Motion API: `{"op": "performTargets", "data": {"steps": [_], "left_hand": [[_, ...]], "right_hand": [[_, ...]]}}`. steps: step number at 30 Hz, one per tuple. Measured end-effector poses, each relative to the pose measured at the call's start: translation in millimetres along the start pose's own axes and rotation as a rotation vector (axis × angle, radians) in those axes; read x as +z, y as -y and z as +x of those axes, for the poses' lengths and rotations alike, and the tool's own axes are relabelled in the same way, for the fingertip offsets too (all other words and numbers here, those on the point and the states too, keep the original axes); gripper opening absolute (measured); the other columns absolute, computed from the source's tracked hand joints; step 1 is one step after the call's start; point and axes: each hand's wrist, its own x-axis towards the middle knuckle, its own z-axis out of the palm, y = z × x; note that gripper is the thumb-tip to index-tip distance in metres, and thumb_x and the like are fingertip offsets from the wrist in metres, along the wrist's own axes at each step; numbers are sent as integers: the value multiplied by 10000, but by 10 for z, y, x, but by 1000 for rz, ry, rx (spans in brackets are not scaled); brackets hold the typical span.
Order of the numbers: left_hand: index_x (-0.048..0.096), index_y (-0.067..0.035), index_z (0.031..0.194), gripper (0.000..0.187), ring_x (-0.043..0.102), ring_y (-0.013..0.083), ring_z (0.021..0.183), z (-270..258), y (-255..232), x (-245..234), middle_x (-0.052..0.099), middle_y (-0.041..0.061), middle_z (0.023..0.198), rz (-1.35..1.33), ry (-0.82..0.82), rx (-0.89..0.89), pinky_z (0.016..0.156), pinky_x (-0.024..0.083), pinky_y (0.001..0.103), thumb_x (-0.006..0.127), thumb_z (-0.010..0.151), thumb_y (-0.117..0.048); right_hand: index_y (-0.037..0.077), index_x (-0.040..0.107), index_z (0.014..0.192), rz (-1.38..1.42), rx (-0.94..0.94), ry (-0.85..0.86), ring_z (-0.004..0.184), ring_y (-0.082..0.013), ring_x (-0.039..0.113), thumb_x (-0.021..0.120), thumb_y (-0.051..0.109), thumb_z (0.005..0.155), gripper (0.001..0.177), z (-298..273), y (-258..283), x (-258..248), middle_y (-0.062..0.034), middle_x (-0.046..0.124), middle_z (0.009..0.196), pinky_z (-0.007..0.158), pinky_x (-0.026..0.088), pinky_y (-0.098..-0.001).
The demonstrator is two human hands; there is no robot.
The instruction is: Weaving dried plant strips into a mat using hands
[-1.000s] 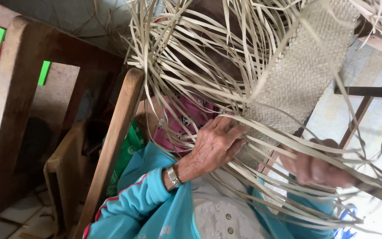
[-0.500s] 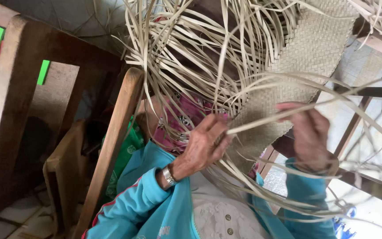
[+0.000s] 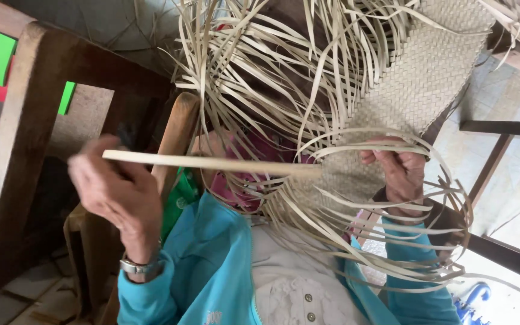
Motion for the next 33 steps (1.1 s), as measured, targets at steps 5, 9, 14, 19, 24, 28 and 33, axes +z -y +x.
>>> {"op": "performTargets", "data": {"steps": [5, 9, 14, 19, 24, 28, 33], "left_hand": [[320, 48, 1388, 688, 318, 388, 1294, 66, -268, 88, 289, 234, 1400, 230, -109, 43, 1023, 324, 438, 388, 995, -512], [493, 109, 1248, 570, 389, 503, 1178, -216, -1086, 195, 356, 325, 1310, -63, -66, 173, 958, 364, 514, 614, 869, -298], [586, -42, 892, 238, 525, 322, 865, -796, -1285, 624, 509, 121, 887, -461, 430, 323, 782, 388, 424, 562, 837, -273], [588, -68, 773, 176, 527, 345, 711, -858, -1167, 677, 437, 77, 778, -683, 634, 94, 578, 445, 416, 544, 862, -214], [614, -75, 815, 98, 560, 361, 645, -740, -1131, 671, 460, 71, 721, -786, 905, -65, 517, 466, 415, 551, 857, -138], [601, -96, 857, 80, 596, 411, 683, -700, -1127, 689, 554, 104, 743, -731, 1023, -74, 519, 474, 507, 575, 822, -163], [597, -124, 848, 77, 616, 391, 700, -743, -1113, 738, 580, 79, 752, -707, 1043, -82, 544, 488, 502, 577, 812, -190]], "right_hand": [[-107, 611, 932, -4, -40, 59, 674, -185, 626, 510, -33, 896, 130, -30, -270, -152, -183, 619, 752, 629, 544, -284], [-136, 589, 937, -30, -115, 55, 683, -238, 627, 503, -37, 900, 137, 16, -80, -47, -232, 601, 773, 599, 542, -322], [-106, 605, 933, -77, -30, -3, 612, -196, 602, 538, -12, 886, 125, -6, -15, -7, -205, 599, 696, 598, 534, -310], [-104, 629, 902, -77, -16, 12, 606, -201, 611, 549, -20, 881, 118, -26, -98, -49, -208, 605, 683, 581, 541, -318], [-74, 614, 930, -35, 7, 5, 622, -160, 606, 537, -10, 889, 109, -17, -68, -36, -175, 608, 690, 601, 541, -279], [-82, 620, 930, -55, -9, 16, 626, -184, 610, 541, -23, 879, 111, -67, -171, -93, -191, 611, 697, 604, 542, -294], [-88, 613, 929, -64, -22, 34, 645, -184, 611, 547, -35, 879, 99, -61, -120, -40, -195, 610, 712, 621, 539, -300]]}}
